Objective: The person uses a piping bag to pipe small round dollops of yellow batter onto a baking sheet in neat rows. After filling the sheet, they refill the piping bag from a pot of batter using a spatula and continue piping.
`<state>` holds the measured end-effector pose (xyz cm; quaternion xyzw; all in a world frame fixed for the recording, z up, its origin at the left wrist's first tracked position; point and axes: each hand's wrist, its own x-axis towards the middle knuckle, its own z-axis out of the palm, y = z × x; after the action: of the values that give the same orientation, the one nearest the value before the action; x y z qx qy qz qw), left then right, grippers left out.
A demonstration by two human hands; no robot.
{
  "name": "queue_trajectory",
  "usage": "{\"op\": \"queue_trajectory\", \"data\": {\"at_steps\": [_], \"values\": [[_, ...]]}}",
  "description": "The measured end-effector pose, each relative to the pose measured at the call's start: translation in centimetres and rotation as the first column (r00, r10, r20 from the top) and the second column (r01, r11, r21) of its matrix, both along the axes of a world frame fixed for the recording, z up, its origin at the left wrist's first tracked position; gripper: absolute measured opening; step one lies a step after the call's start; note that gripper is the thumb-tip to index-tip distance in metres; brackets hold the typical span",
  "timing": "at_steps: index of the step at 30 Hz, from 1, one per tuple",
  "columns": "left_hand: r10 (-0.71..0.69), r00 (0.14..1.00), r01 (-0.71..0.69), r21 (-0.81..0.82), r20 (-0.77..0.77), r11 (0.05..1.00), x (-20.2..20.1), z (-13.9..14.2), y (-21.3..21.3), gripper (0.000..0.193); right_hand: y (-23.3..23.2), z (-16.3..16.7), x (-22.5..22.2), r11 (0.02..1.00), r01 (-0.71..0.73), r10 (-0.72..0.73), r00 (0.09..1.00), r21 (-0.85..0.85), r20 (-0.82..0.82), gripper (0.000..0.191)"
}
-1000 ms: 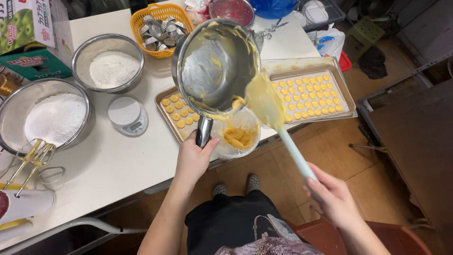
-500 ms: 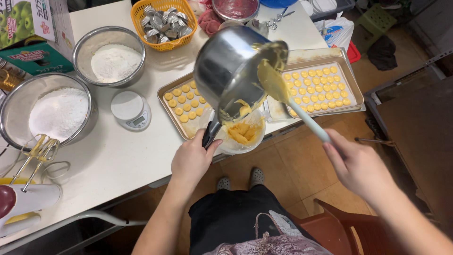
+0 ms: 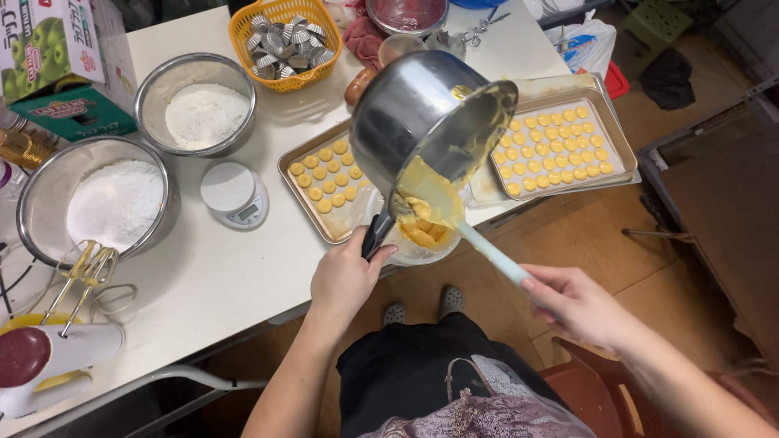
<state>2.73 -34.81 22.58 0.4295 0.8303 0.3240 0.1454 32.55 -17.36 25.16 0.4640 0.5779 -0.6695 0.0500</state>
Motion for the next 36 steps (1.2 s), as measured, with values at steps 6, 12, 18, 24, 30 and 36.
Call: {"op": "queue_trajectory", "data": {"at_steps": [6,12,18,24,30,36], "values": [[-0.013,0.999,0.009,0.074,0.047,0.997,0.1,-0.9,0.3,0.044,-2.7,-0.3,-0.2,0.929,0.069,-0.083,0.996,-0.365,-0.022,0.045],[-0.008,0.991,-0.010,0.137,0.131,0.990,0.1,-1.4,0.4,0.038,-2.5,0.8,-0.4,0.706,0.083,-0.364,0.894,-0.704,-0.260,0.039],[0.000,0.997,-0.006,0.087,0.072,0.996,-0.3,-2.3,0.0,0.041,0.2,0.9,-4.3,0.908,-0.053,0.094,0.992,0.415,-0.079,0.041],[-0.068,0.997,0.069,0.029,-0.033,0.997,-1.2,-3.7,-0.4,0.041,-0.8,2.5,-5.9,0.941,-0.236,0.242,0.970,0.244,0.007,0.044],[-0.129,0.989,0.130,-0.005,0.069,0.992,-1.9,-4.6,-0.7,0.041,-0.4,3.4,-5.7,0.948,-0.196,0.179,0.980,-0.253,-0.087,0.038],[-0.166,0.955,0.149,0.087,0.245,0.985,-1.4,-5.2,-0.6,0.037,-3.3,0.7,-5.7,0.816,-0.132,-0.074,0.941,-0.562,-0.330,0.036]]}}
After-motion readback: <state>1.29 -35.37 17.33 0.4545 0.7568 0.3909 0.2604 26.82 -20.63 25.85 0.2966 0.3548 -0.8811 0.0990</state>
